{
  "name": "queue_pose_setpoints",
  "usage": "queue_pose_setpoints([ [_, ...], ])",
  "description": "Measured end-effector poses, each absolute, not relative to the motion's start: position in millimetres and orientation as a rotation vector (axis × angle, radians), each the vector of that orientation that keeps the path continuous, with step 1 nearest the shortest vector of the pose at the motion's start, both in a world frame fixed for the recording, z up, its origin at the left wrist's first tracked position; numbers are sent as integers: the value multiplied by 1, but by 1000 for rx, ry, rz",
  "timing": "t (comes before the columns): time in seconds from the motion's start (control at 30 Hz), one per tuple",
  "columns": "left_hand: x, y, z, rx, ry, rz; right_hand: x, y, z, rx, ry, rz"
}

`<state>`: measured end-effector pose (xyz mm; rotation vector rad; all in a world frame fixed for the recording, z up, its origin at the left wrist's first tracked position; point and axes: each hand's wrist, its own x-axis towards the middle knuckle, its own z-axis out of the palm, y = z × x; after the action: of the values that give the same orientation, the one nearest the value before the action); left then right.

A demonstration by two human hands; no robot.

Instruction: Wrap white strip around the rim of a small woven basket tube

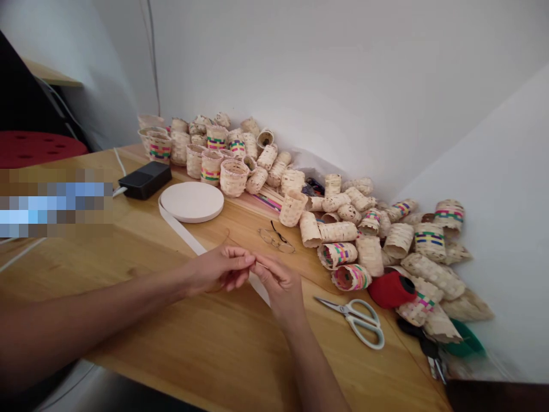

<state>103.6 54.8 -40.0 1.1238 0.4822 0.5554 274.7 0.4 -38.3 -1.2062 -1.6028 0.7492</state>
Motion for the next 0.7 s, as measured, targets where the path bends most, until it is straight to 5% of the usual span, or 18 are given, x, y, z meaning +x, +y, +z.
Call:
queue_pose_setpoints([
  [0.43,104,51,-30,1293,459,525,277,1,-42,-1053,-1301,834],
  [0.7,73,91,-9,1175,439,866,348,-17,49,-900,-1019,506],
])
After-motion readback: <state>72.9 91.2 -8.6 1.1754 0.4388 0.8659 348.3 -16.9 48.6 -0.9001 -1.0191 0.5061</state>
